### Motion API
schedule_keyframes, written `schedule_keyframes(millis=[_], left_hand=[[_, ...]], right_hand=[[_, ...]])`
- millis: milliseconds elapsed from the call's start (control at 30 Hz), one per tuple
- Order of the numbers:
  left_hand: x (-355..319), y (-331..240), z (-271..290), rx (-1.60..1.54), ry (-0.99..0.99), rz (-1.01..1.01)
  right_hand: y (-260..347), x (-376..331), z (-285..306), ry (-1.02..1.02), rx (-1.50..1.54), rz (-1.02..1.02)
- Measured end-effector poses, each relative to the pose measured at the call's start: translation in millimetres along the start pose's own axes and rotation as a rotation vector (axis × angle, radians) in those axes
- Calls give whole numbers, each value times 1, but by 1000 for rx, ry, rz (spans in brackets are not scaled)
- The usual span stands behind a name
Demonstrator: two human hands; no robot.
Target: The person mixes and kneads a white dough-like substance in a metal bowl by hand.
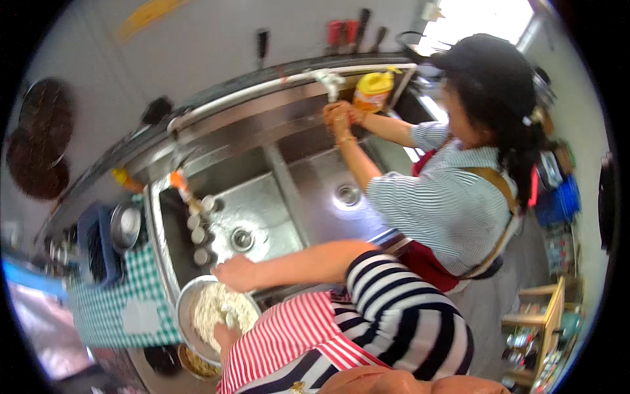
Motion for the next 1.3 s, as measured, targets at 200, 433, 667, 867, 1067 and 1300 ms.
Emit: schedule_keyframes(millis=[200,433,667,867,1067,1300], left_hand=[[-13,21,-12,-44,-95,-150],[-42,-29,33,119,113,-54],[-59,-3,2,68,162,51],[-54,-2,1,63,167,96],[-4,21,-24,33,146,178],[7,25,-31,95,102,56]], right_hand=[[175,-13,191,210,-383,592],[209,-42,237,357,-540,714],[206,-54,231,383,-482,706],[172,-43,230,362,-416,596],[139,-47,253,264,-288,361],[27,-69,115,346,40,40]])
Point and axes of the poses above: each hand's wrist, its own x-axis towards the middle knuckle, its own z-axis out of the back of the hand, y = z × x, the point moved 9 cm from there along x, towards the middle knuckle, and after that the axes turned 4 degrees about x, right-handed, at the moved point
